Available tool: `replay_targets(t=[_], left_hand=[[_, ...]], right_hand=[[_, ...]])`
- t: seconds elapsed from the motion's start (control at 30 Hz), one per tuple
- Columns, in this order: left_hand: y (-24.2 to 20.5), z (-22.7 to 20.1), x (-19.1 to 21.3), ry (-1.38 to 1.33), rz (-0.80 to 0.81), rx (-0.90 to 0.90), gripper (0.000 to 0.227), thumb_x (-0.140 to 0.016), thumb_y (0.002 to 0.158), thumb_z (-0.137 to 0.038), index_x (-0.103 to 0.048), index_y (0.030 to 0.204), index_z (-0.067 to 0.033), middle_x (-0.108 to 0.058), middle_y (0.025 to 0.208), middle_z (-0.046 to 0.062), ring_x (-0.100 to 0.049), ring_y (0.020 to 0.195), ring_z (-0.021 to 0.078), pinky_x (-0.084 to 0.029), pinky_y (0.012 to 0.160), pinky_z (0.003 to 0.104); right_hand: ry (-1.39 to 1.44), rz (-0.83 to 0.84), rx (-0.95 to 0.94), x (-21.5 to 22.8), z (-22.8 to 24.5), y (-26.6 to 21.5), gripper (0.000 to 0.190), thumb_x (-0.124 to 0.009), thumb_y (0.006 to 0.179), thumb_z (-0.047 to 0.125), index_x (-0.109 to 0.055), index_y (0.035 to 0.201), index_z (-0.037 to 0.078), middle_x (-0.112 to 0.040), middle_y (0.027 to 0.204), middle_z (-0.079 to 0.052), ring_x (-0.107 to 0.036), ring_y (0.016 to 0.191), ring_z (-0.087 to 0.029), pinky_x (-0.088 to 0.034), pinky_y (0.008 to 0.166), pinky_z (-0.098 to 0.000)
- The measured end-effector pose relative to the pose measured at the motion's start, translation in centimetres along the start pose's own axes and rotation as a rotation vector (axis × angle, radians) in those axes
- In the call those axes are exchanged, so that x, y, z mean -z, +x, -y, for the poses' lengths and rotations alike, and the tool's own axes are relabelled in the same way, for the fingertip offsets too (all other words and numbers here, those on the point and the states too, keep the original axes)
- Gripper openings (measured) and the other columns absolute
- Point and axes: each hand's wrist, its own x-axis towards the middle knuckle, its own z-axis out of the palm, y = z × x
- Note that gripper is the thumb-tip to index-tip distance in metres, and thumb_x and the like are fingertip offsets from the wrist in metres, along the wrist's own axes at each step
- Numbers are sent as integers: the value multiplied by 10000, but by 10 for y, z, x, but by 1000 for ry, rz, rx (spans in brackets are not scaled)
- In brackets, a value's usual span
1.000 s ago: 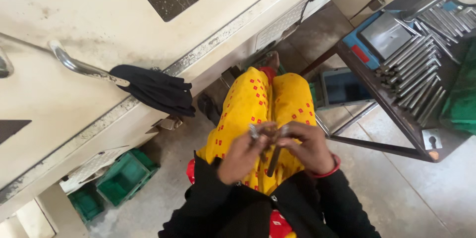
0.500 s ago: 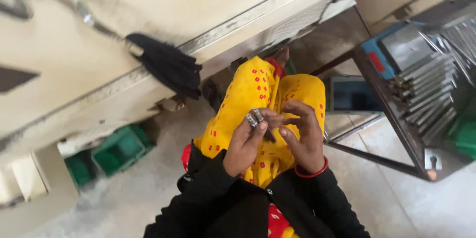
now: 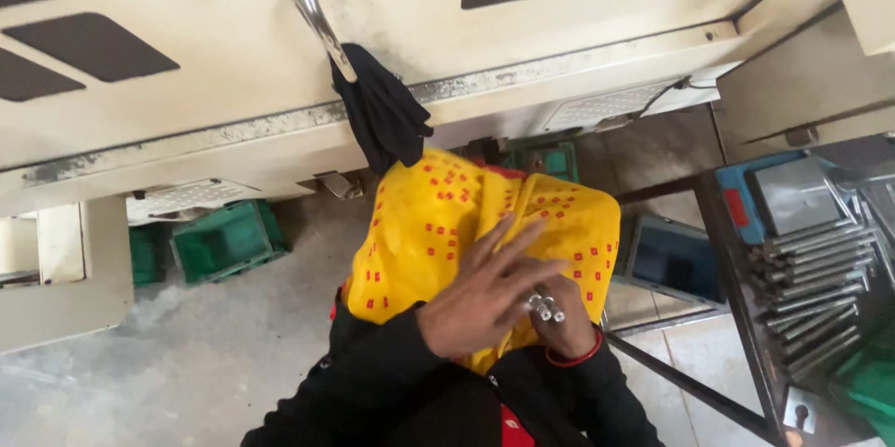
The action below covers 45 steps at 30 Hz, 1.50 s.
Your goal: The person sits on the floor and sorts cylindrical metal rods from a green crate onto a metal tray. They pick up rods one by one, inspect them, and place them in a pile on the tray. The person also briefly opens a machine door and places a rod inside before closing it.
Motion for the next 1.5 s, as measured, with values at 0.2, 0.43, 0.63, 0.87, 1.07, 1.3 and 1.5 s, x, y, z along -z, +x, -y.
replay_targets(t=[0.2,0.43,0.63,0.87,1.07,1.3,1.5], left_hand=[[0,16,48,-181,-182,37,649,-729,952,-140,-454,1540,-125,-420,1630,159,-338,1557,417,-374,1229,512],[20,20,94,-320,-426,-82,379,-774,912,-14,-684,1274,-79,-726,1290,97,-711,1283,283,-582,1121,371],[3,37,128,-450,-476,-115,329,-751,897,67,-705,1210,-23,-730,1257,131,-714,1276,288,-571,1142,380],[-38,63,146,-419,-536,-115,296,-742,972,-95,-701,1262,-53,-721,1297,113,-670,1333,268,-516,1212,395],[-76,120,140,-635,-436,29,767,-318,1081,-613,-425,1515,10,-474,1574,185,-460,1502,292,-370,1251,454],[-126,156,81,-1202,-93,435,652,-325,1130,-445,-273,1589,15,-607,1265,159,-704,933,181,-554,781,264],[-152,174,72,-1161,-230,596,523,-413,1102,-289,-306,1551,-43,-608,1212,111,-649,729,108,-478,567,216]], right_hand=[[-336,-38,4,0,9,58,226,-672,909,10,-719,1127,44,-745,1019,-122,-747,891,-304,-578,765,-384],[-250,16,170,-16,85,140,285,-670,894,96,-688,1170,28,-730,1248,-152,-732,1133,-334,-585,940,-387],[-294,86,199,-44,123,177,319,-694,901,159,-677,1197,38,-718,1276,-142,-720,1172,-329,-583,955,-386],[-365,204,117,-85,115,192,363,-757,814,150,-688,1151,35,-728,1181,-133,-743,1036,-316,-596,819,-370],[-506,133,364,-101,115,191,208,-634,925,62,-661,1130,52,-659,1292,-139,-650,1286,-358,-559,1058,-428],[-657,408,626,-125,104,192,325,-659,811,162,-720,1117,73,-604,1378,-152,-542,1353,-365,-465,1105,-539],[-427,211,441,-159,100,191,393,-807,829,128,-688,1200,78,-588,1325,-185,-591,1305,-369,-549,1021,-409]])
